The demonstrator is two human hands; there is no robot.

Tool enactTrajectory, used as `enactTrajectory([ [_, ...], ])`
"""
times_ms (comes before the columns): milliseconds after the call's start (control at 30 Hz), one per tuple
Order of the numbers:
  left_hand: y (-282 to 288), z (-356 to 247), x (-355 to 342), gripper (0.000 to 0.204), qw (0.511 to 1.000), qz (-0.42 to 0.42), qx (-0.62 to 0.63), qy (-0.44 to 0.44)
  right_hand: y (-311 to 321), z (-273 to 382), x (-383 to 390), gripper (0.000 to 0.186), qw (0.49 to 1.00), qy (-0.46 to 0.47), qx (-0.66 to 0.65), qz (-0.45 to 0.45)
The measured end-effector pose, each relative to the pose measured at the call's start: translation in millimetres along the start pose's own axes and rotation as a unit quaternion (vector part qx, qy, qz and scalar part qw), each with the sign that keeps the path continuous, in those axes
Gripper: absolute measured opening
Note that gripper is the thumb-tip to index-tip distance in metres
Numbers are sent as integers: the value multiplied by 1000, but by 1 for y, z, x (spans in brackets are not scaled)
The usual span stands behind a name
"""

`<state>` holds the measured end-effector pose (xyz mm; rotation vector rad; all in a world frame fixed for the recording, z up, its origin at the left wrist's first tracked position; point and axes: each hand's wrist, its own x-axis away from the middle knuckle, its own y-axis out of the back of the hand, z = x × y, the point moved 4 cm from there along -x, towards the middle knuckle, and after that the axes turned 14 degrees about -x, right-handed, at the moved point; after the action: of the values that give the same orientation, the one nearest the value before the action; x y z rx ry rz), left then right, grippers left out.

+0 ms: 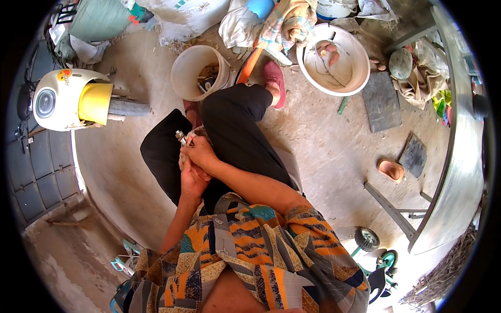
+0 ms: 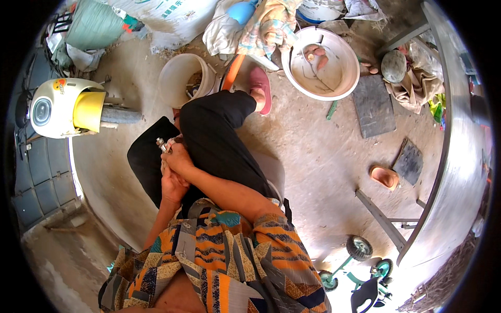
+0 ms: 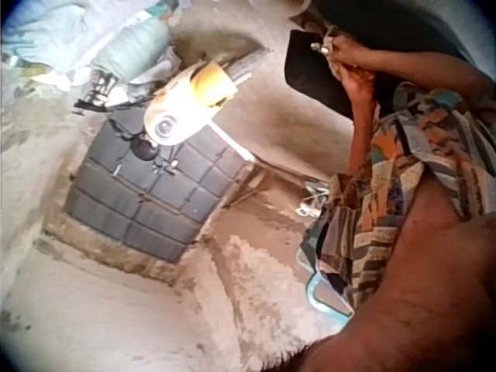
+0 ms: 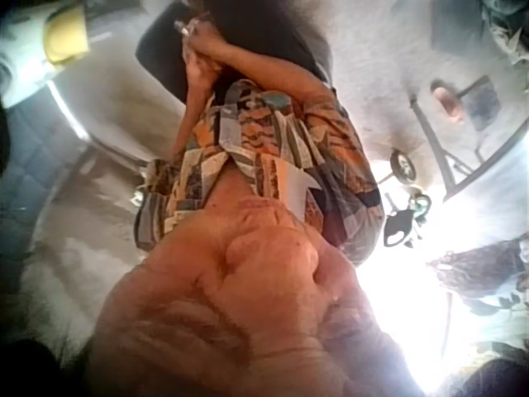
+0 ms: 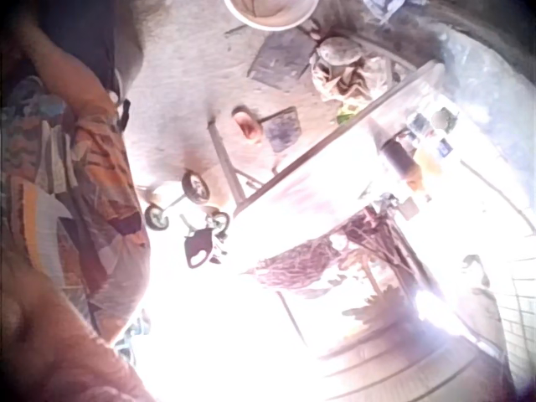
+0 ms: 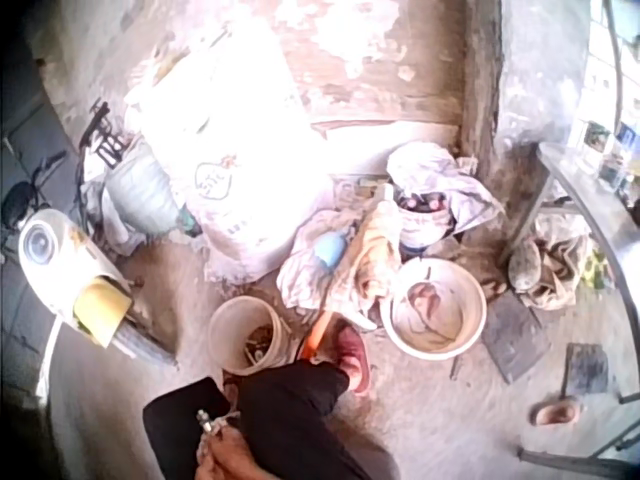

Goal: The person wipes a metal part with a cloth and wraps blue tape around it while sitting in a utility area.

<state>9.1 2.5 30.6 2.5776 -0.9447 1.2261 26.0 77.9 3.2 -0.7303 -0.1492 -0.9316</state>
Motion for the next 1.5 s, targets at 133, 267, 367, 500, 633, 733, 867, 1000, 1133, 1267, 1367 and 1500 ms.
enactTrajectory([
  [133,15,-1,-1,34,995,70,-57,-40,-2,9,9,26,997,-65,-36,12],
  [267,23,2,-9,41,992,115,14,56,-2,31,22,25,983,-155,-97,-20],
  [367,23,-2,-6,43,996,76,-3,44,-10,10,12,24,984,-94,-151,-10],
  [500,24,-3,1,41,996,77,-37,34,-14,4,12,21,987,-95,-128,-4],
  [633,18,-1,4,39,991,123,-43,19,-12,6,12,26,991,-103,-85,20],
  [733,32,6,-6,37,996,79,-43,5,-14,-5,8,28,992,-100,-80,17],
  [867,15,3,3,34,998,48,-29,9,-8,2,11,27,991,-116,-67,12],
  [1000,14,4,3,32,998,55,-34,14,-13,-14,-3,21,991,-111,-77,-15],
  [1133,18,10,0,37,993,80,-81,26,1,-7,6,23,988,-139,-56,-23],
  [1267,18,12,-2,38,992,97,-66,41,3,-4,7,26,983,-177,-32,-25],
  [1367,24,12,-7,37,990,120,-50,55,3,-8,0,26,980,-170,-78,-61],
  [1500,31,15,-12,33,988,137,-46,55,4,-18,-10,29,990,-123,-44,-48],
])
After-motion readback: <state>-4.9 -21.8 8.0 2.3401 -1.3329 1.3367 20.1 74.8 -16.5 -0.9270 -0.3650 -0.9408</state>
